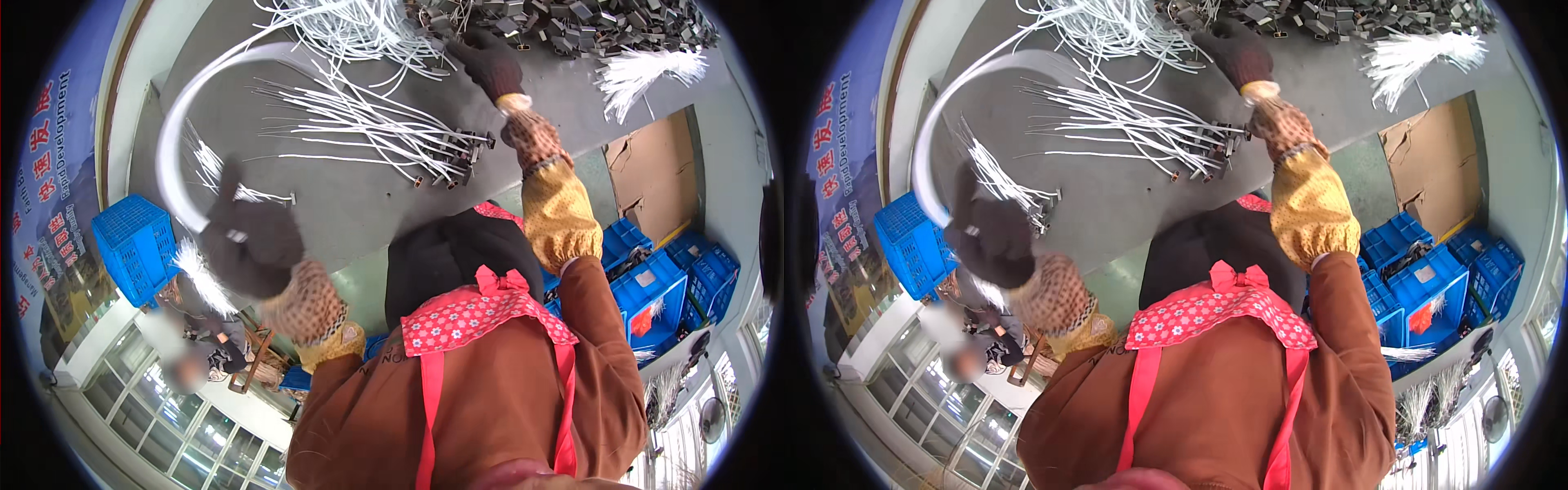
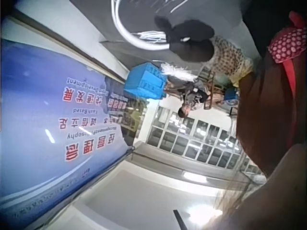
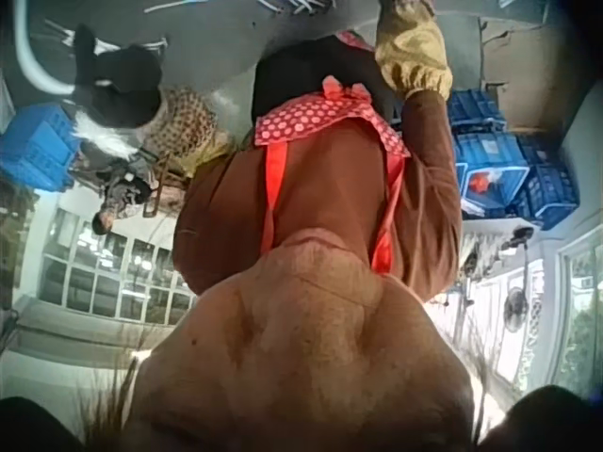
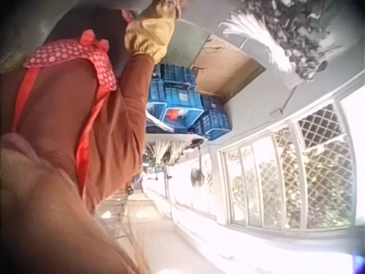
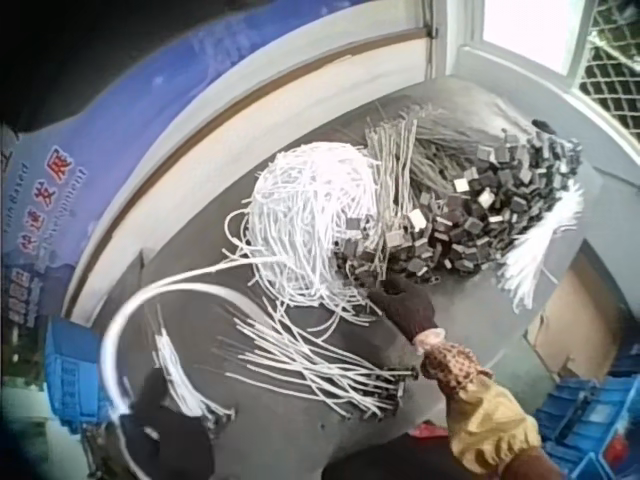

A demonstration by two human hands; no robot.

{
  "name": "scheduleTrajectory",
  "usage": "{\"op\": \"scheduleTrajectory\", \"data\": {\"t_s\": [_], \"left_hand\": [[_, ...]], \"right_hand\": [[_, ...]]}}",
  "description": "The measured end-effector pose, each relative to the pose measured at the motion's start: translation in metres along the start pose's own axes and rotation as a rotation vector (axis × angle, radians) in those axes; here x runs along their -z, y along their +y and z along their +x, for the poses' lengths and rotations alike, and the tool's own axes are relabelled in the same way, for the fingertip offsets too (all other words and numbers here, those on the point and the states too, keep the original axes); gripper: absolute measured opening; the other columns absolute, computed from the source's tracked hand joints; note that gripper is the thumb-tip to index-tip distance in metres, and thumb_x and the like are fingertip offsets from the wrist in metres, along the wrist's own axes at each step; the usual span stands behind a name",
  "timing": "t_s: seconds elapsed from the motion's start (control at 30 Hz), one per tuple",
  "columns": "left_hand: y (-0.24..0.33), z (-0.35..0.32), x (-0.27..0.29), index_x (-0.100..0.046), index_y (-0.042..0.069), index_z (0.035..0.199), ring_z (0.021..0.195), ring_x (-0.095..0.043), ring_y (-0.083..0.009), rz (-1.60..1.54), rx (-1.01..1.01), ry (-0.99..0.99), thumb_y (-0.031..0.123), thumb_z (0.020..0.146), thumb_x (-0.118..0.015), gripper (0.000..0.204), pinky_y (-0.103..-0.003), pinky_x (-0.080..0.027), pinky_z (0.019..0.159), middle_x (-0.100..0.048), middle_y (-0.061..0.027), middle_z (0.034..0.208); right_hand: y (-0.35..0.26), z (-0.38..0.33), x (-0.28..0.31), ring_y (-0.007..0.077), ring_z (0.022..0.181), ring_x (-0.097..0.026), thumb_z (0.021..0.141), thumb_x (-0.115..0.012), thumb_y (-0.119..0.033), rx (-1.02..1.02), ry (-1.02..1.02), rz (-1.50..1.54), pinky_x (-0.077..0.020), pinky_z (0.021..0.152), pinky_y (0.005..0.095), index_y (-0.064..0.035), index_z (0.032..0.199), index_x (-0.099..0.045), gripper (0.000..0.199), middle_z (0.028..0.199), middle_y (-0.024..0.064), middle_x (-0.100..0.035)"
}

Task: Organizing and bundling electrical wire sets at a factory workstation and moving them to different bins.

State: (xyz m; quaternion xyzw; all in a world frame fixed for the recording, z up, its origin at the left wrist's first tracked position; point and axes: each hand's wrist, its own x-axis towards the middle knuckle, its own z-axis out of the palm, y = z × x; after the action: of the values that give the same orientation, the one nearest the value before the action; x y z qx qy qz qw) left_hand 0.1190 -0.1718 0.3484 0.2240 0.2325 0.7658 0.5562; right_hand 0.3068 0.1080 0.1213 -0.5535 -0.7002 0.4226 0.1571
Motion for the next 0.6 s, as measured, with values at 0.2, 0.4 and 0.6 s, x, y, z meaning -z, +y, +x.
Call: {"op": "scheduleTrajectory", "data": {"t_s": [0.2, 0.4, 0.6], "left_hand": [[-0.087, -0.003, 0.051, -0.060, 0.002, 0.121, 0.056, -0.049, -0.0153, 0.523, 0.547, 0.721, 0.024, 0.096, -0.054, 0.034, -0.029, -0.041, 0.050, -0.052, -0.0041, 0.074], [-0.190, 0.039, 0.106, -0.067, 0.003, 0.086, 0.048, -0.050, -0.0161, 0.362, 0.762, 0.614, 0.024, 0.090, -0.063, 0.021, -0.029, -0.039, 0.043, -0.054, -0.0050, 0.065], [-0.239, 0.065, 0.076, -0.067, 0.000, 0.084, 0.059, -0.061, -0.0148, 0.750, 0.503, 0.512, 0.030, 0.092, -0.062, 0.031, -0.028, -0.047, 0.054, -0.067, -0.0050, 0.074]], "right_hand": [[0.013, -0.048, -0.006, 0.0190, 0.066, -0.065, 0.082, -0.069, -0.056, -0.273, -0.184, 0.600, -0.0540, 0.056, 0.0330, 0.0016, 0.119, -0.063, 0.068, 0.095, 0.0160, -0.069], [0.047, -0.019, -0.048, 0.0244, 0.073, -0.068, 0.089, -0.069, -0.025, -0.344, -0.326, 0.949, -0.0556, 0.057, 0.0377, -0.0080, 0.126, -0.058, 0.043, 0.098, 0.0132, -0.065], [0.058, -0.085, -0.014, 0.0225, 0.067, -0.069, 0.089, -0.064, -0.031, -0.104, 0.139, 0.290, -0.0546, 0.060, 0.0373, 0.0001, 0.101, -0.070, 0.033, 0.092, 0.0157, -0.072]]}}
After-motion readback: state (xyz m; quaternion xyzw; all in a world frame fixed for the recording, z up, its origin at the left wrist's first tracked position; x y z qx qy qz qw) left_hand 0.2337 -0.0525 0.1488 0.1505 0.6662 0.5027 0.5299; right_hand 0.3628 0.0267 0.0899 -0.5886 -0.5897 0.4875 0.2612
